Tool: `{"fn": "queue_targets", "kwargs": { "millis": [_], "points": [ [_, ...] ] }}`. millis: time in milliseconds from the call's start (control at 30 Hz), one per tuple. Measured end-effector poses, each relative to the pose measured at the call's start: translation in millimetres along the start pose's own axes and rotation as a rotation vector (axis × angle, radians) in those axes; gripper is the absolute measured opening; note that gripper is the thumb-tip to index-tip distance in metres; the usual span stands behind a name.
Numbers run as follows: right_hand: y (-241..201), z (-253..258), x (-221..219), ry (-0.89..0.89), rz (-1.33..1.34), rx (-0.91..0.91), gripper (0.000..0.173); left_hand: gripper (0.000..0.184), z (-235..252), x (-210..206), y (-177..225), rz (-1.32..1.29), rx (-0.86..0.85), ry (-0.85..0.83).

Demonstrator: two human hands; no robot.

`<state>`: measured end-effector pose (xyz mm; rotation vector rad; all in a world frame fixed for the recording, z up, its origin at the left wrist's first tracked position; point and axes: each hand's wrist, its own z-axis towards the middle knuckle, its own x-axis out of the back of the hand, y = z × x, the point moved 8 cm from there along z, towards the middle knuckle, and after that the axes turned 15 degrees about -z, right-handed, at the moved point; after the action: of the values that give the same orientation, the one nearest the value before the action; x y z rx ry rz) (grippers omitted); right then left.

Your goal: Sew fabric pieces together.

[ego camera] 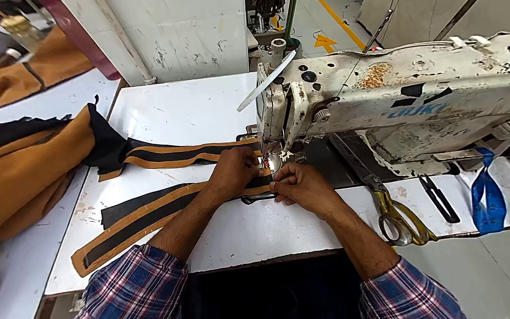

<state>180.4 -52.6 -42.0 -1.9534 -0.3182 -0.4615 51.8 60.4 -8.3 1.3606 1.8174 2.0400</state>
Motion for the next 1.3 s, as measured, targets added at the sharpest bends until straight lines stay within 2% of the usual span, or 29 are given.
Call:
{"fn": "queue_targets", "kwargs": {
  "millis": [133, 767, 833, 900, 967, 1067, 1133, 1300],
  "points": [
    [-1.1, 3.3, 1.5, -0.009, 0.031, -0.002, 0.014, 0.024, 7.1, 3.1, 1.7, -0.002, 0.021, 0.004],
    [-0.1, 6.6, 4.3, 0.019, 0.092, -0.039, 0.016, 0.027, 15.4, 5.3, -0.1, 0.006, 0.052, 0.016],
    [0.2, 7.2, 4.3, 0.018, 0.100, -0.037, 0.016, 0.023, 10.5, 4.5, 5.9, 0.026, -0.045, 0.043],
    [-0.2, 8.3, 3.6, 0.013, 0.112, -0.039, 0.016, 0.015, -4.0, 2.6, 18.7, 0.094, -0.261, 0.056],
    [-0.2, 7.5, 3.0, 0.000, 0.132, -0.050, 0.016, 0.016, -25.4, -5.3, 28.2, 0.156, -0.448, 0.006],
    [0.1, 8.0, 4.0, -0.020, 0.155, -0.061, 0.017, 0.029, -42.7, -22.7, 18.4, 0.218, -0.532, -0.096],
    [0.2, 9.9, 3.7, -0.028, 0.173, -0.076, 0.017, 0.036, -45.2, -28.2, 7.7, 0.230, -0.563, -0.086],
    [0.4, 10.5, 3.4, -0.023, 0.202, -0.098, 0.015, 0.020, -46.6, -26.6, 2.8, 0.213, -0.685, -0.003]
  ]
}}
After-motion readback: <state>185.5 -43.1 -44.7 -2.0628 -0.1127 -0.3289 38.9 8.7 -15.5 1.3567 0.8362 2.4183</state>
